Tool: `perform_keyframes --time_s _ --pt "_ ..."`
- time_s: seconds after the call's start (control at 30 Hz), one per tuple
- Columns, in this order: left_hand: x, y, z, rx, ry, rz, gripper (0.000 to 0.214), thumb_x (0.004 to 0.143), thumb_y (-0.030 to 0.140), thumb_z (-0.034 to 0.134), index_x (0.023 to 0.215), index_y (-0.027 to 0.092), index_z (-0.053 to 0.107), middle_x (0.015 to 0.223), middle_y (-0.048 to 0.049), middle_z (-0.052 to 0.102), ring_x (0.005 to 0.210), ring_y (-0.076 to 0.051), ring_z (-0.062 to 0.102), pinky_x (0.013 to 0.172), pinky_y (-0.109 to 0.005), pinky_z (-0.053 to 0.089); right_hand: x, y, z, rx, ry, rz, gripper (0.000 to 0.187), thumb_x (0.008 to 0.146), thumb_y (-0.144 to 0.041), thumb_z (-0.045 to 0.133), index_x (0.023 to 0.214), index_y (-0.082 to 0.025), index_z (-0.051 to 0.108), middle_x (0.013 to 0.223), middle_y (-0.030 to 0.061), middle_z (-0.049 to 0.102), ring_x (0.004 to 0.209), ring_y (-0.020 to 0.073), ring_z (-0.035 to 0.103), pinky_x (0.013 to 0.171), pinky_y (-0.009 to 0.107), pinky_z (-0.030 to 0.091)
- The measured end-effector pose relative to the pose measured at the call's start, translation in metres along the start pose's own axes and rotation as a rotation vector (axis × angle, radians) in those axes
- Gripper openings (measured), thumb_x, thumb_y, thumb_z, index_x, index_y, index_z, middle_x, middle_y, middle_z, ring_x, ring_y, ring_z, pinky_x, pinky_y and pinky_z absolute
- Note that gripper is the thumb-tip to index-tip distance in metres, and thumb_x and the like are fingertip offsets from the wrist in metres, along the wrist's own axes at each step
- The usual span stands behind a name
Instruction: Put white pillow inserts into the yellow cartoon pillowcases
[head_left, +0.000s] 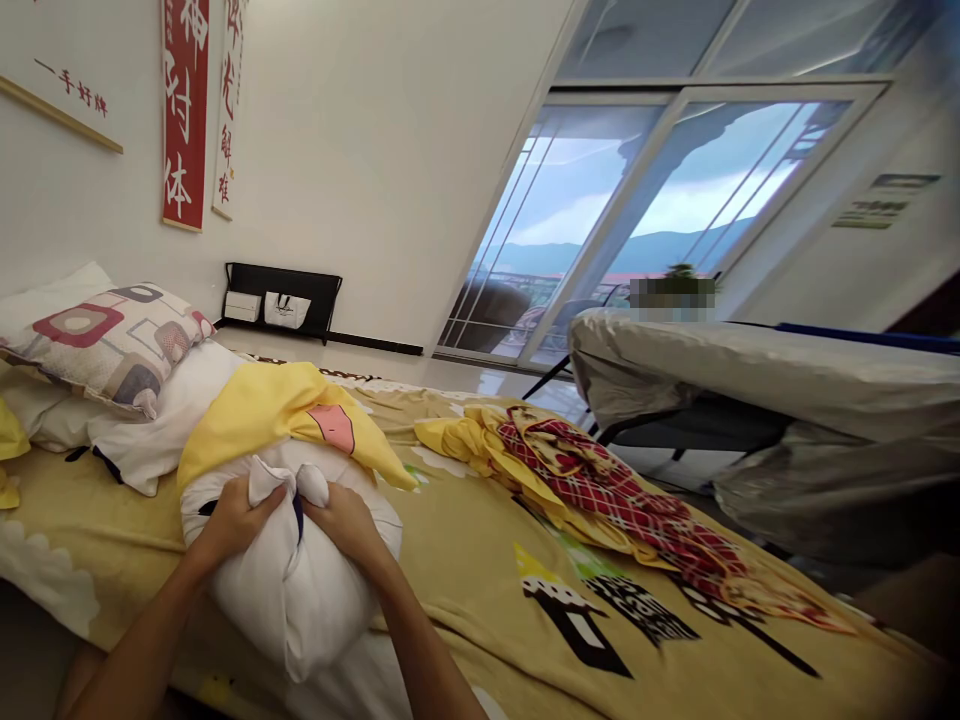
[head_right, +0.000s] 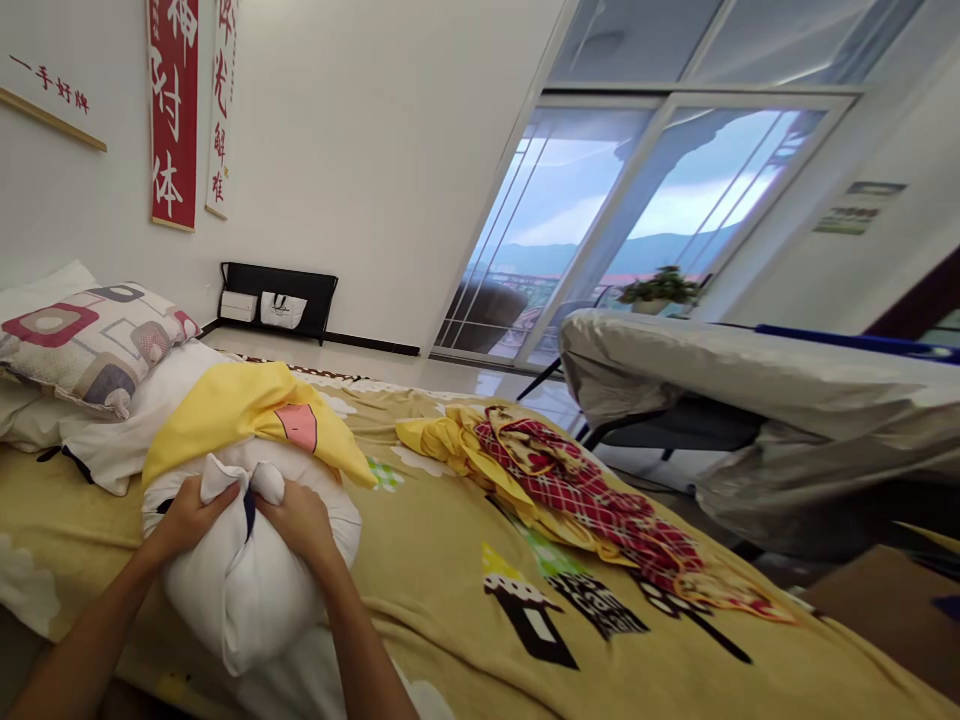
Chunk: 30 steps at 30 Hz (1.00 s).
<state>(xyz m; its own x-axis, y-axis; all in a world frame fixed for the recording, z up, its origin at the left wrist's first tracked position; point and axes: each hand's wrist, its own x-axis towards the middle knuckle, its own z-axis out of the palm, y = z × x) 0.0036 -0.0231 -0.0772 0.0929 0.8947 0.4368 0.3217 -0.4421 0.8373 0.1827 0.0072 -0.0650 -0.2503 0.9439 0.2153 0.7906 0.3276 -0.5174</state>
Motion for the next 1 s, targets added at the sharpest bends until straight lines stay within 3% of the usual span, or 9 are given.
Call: perform_keyframes --time_s 0.07,0.17,0.23,0.3,0.43,0.63,0.77,0.9,1.0 --pt "0.004 -0.008 0.007 0.114 -0.006 -0.044 0.041 0.085 0.048 0.048 0.069 0.013 0.064 0.069 -0.0066 0.067 0.067 -0.02 0.062 0.064 -0.028 0.044 -0.01 0.01 0.006 0.169 0.186 0.081 0.034 0.079 -0.05 0.056 0.079 -0.017 0.064 0.078 0.0066 0.068 0.072 0.0201 0.06 0.061 0.027 0.037" --pt "0.004 -0.023 0.008 0.183 0.07 -0.126 0.04 0.083 0.048 0.05 0.065 0.014 0.062 0.068 -0.0072 0.067 0.065 -0.021 0.061 0.061 -0.028 0.041 -0.026 0.016 0.014 0.252 0.683 0.137 0.051 0.074 -0.058 0.06 0.101 -0.015 0.058 0.092 0.0091 0.066 0.082 0.0225 0.059 0.072 0.032 0.044" --pt "0.002 -0.028 0.006 0.157 0.114 -0.175 0.039 0.081 0.048 0.051 0.067 0.014 0.062 0.069 -0.0074 0.067 0.066 -0.022 0.061 0.06 -0.028 0.041 -0.034 0.01 0.018 0.088 0.978 0.013 0.057 0.074 -0.052 0.065 0.115 -0.014 0.051 0.101 0.0126 0.063 0.093 0.0251 0.058 0.083 0.038 0.043" --pt "-0.002 -0.029 0.005 0.122 0.17 -0.194 0.04 0.081 0.05 0.052 0.069 0.013 0.062 0.069 -0.0073 0.067 0.067 -0.022 0.062 0.06 -0.028 0.042 -0.039 -0.003 0.023 -0.101 1.1 -0.222 0.051 0.08 -0.035 0.064 0.124 -0.016 0.047 0.109 0.0146 0.06 0.104 0.0251 0.055 0.089 0.041 0.041" --pt "-0.01 -0.023 0.005 0.096 0.285 -0.199 0.039 0.081 0.049 0.054 0.082 0.012 0.065 0.078 -0.0092 0.069 0.074 -0.023 0.063 0.068 -0.03 0.046 -0.046 -0.033 0.034 -0.192 0.8 -0.479 0.044 0.09 -0.017 0.044 0.133 -0.026 0.043 0.133 0.014 0.048 0.123 0.0235 0.045 0.094 0.039 0.039" --pt "-0.013 -0.026 0.004 -0.144 0.467 -0.212 0.043 0.078 0.045 0.06 0.106 0.013 0.057 0.103 -0.0103 0.065 0.094 -0.022 0.062 0.081 -0.03 0.049 -0.042 -0.052 0.041 -0.185 0.342 -0.282 0.068 0.08 -0.058 0.054 0.134 -0.018 0.046 0.137 0.0228 0.039 0.125 0.037 0.036 0.094 0.051 0.033" --pt "-0.02 -0.026 0.006 -0.075 0.634 -0.122 0.031 0.086 0.041 0.048 0.104 0.016 0.054 0.104 -0.008 0.062 0.098 -0.02 0.059 0.088 -0.031 0.046 -0.027 -0.059 0.037 -0.247 0.222 -0.269 0.033 0.086 -0.048 0.05 0.108 -0.027 0.063 0.121 0.0117 0.051 0.11 0.0296 0.043 0.091 0.046 0.031" --pt "-0.014 -0.016 -0.012 0.163 0.449 0.161 0.023 0.091 0.03 0.042 0.1 0.017 0.059 0.106 -0.0082 0.06 0.105 -0.019 0.054 0.094 -0.033 0.042 -0.01 -0.064 0.034 -0.319 0.154 -0.256 0.024 0.088 -0.039 0.047 0.098 -0.026 0.065 0.106 0.0096 0.055 0.098 0.0261 0.044 0.082 0.042 0.031" --pt "0.006 -0.012 -0.036 0.554 0.357 0.23 0.022 0.087 0.023 0.045 0.104 0.018 0.058 0.102 -0.0082 0.059 0.101 -0.022 0.053 0.09 -0.036 0.041 -0.002 -0.063 0.032 -0.328 0.136 -0.207 0.022 0.089 -0.038 0.047 0.095 -0.026 0.065 0.104 0.0088 0.056 0.096 0.0259 0.045 0.079 0.04 0.031"
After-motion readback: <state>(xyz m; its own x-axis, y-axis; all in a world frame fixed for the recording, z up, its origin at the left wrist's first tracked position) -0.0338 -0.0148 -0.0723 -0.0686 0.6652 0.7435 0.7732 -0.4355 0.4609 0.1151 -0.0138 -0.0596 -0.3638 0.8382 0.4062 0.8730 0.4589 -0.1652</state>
